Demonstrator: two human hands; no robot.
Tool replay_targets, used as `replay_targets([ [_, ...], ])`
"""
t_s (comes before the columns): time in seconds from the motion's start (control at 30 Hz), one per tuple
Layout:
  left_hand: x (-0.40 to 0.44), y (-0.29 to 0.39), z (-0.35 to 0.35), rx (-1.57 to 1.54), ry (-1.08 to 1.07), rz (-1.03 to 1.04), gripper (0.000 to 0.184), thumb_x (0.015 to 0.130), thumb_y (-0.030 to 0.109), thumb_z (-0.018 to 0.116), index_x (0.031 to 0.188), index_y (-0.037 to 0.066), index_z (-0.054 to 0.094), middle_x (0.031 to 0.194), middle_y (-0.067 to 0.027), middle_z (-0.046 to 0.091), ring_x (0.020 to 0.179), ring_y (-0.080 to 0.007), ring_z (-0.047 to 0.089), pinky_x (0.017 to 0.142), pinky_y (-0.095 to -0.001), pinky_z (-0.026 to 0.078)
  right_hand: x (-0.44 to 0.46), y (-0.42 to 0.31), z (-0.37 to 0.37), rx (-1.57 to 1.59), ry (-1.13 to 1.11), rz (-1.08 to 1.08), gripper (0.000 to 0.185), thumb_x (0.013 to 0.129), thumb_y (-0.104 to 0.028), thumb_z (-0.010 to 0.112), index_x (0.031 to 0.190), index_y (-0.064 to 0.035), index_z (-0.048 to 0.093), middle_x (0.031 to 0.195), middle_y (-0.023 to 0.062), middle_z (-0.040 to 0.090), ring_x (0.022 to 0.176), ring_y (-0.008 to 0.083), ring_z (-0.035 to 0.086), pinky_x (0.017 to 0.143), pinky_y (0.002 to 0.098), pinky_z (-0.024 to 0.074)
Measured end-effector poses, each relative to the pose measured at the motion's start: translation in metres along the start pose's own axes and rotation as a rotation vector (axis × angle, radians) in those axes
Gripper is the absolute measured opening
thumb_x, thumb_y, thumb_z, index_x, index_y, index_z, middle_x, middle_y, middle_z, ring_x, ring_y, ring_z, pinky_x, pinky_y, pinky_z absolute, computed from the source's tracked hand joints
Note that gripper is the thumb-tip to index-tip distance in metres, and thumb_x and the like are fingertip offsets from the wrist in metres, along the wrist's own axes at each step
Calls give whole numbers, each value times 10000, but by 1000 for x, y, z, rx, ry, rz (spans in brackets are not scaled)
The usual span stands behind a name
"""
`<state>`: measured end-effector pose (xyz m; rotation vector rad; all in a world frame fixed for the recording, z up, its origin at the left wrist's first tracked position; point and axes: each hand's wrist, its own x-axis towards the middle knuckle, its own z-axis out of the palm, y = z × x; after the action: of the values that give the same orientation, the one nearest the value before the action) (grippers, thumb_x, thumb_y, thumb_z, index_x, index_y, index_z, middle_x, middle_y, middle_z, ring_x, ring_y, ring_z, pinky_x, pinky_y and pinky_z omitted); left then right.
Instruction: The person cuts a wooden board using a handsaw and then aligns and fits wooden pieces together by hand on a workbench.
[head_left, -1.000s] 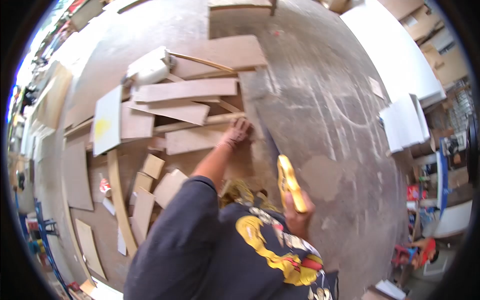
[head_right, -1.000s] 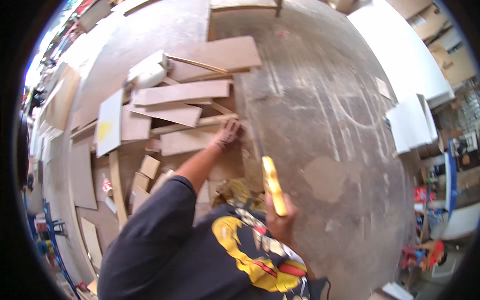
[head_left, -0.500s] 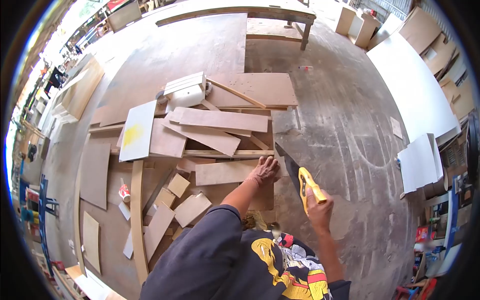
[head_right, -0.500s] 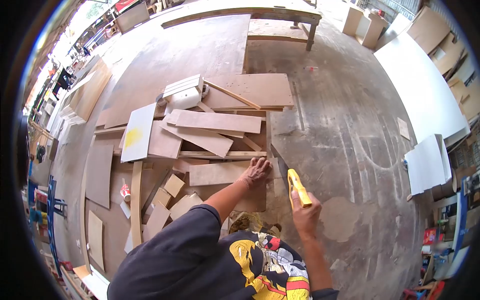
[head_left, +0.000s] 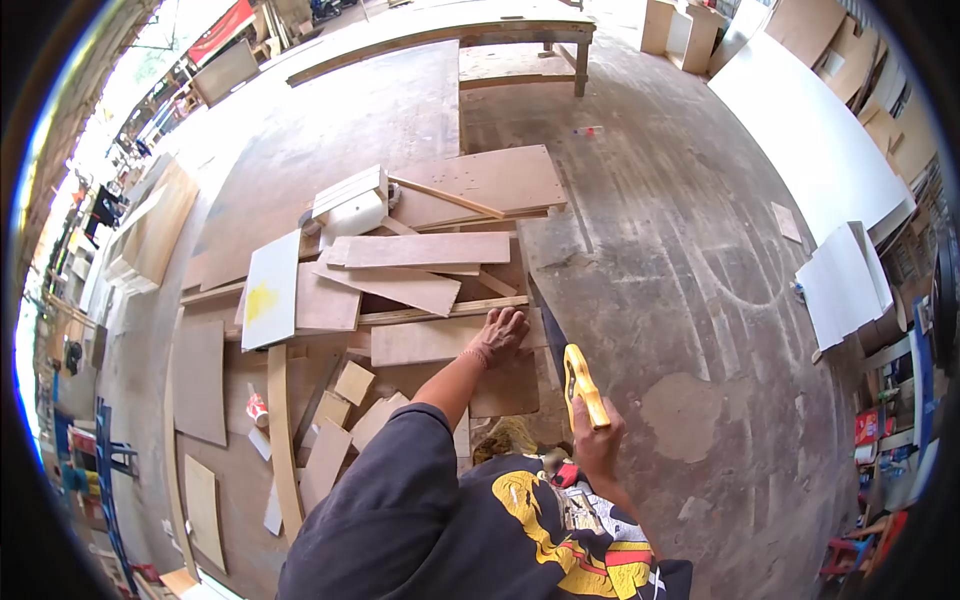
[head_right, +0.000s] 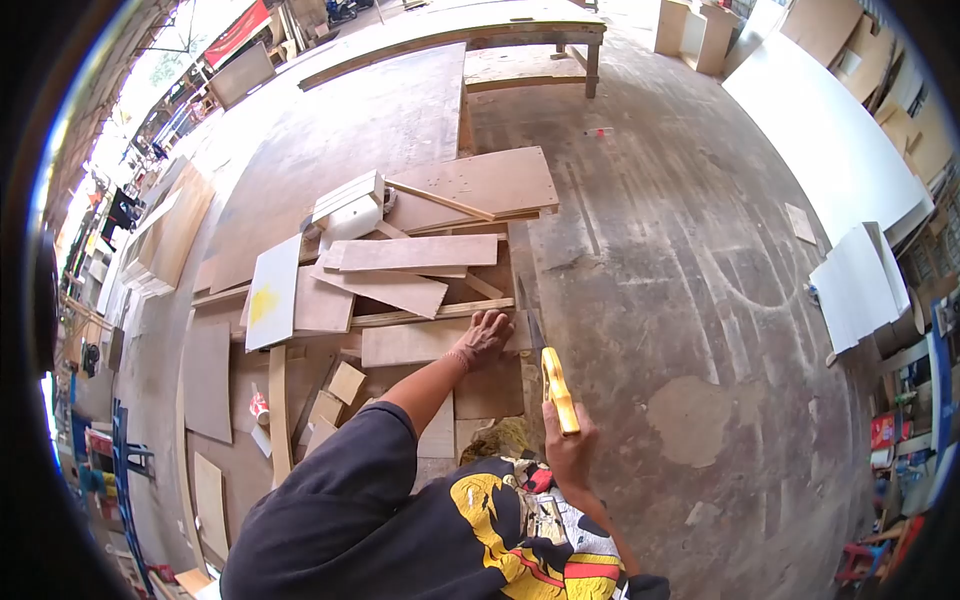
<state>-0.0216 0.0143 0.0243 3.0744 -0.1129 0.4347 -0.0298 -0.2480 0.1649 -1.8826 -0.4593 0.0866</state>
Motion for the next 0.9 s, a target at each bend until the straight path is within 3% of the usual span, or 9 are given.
replay_targets([
  [0.17, 4, -2, 1, -44, -99, 5, 504, 780, 457, 578, 1080, 54, 536, 1067, -114, 446, 1087, -284, 396, 923, -438, 311, 8, -8, 9, 31, -25, 74, 318, 827, -197, 673, 677, 18, 492, 557, 187, 489, 496, 349, 471, 480, 403, 366],
  [0.23, 6, -1, 0, 39, 66, 93, 469, 778, 443, 584, 1008, 36, 555, 1014, -126, 489, 1025, -289, 455, 902, -455, 376, 7, -7, 9, 20, 16, -8, 323, 828, -197, 671, 665, 14, 488, 552, 191, 486, 495, 356, 463, 480, 411, 365],
  [0.43, 13, 2, -4, -19, -85, 49, 319, 720, 174, 570, 995, 12, 573, 1013, -142, 517, 1020, -315, 483, 906, -412, 415, -11, 1, 13, -28, 7, -3, 291, 834, -205, 671, 696, -12, 504, 515, 165, 484, 467, 359, 513, 435, 388, 375],
  [0.5, 10, 1, 1, 12, 75, 44, 325, 723, 174, 573, 1009, 20, 583, 1027, -148, 519, 1049, -311, 481, 923, -412, 414, -15, 8, 13, -102, -50, -87, 243, 874, -186, 627, 757, 8, 538, 556, 99, 542, 427, 173, 550, 413, 313, 404],
  [0.53, 9, 1, 5, -41, 67, 15, 336, 723, 186, 577, 1019, 28, 592, 1054, -145, 518, 1078, -313, 474, 937, -412, 413, -22, 9, 10, 43, -77, 84, 290, 837, -204, 666, 701, -24, 483, 518, 144, 472, 462, 347, 517, 424, 394, 383],
  [0.63, 8, 0, 0, -42, -13, -4, 334, 731, 209, 584, 1014, 32, 603, 1074, -132, 515, 1085, -314, 471, 934, -412, 415, -33, 46, 10, -166, -63, -165, 286, 836, -200, 665, 705, -28, 478, 527, 145, 472, 464, 349, 516, 421, 395, 384],
  [0.67, 7, -4, 12, 3, 140, 52, 514, 741, 460, 623, 988, 11, 593, 992, -121, 525, 993, -298, 487, 888, -405, 425, -35, 49, 9, -174, -69, -166, 286, 836, -200, 665, 705, -28, 478, 527, 145, 472, 464, 349, 516, 421, 395, 384],
  [0.83, 7, -1, 10, 39, 146, 41, 517, 740, 470, 621, 982, 13, 595, 1007, -117, 519, 994, -291, 481, 891, -399, 420, -21, 1, 21, -55, 17, -30, 300, 842, -193, 657, 700, -13, 464, 534, 170, 484, 468, 373, 497, 435, 402, 365],
  [0.9, 8, 2, 0, 2, -3, -13, 365, 741, 252, 596, 1029, 27, 600, 1028, -116, 517, 1060, -293, 473, 917, -396, 415, -12, -17, 23, -35, 15, 1, 311, 845, -197, 656, 704, -2, 459, 535, 174, 484, 461, 352, 488, 447, 394, 360],
])
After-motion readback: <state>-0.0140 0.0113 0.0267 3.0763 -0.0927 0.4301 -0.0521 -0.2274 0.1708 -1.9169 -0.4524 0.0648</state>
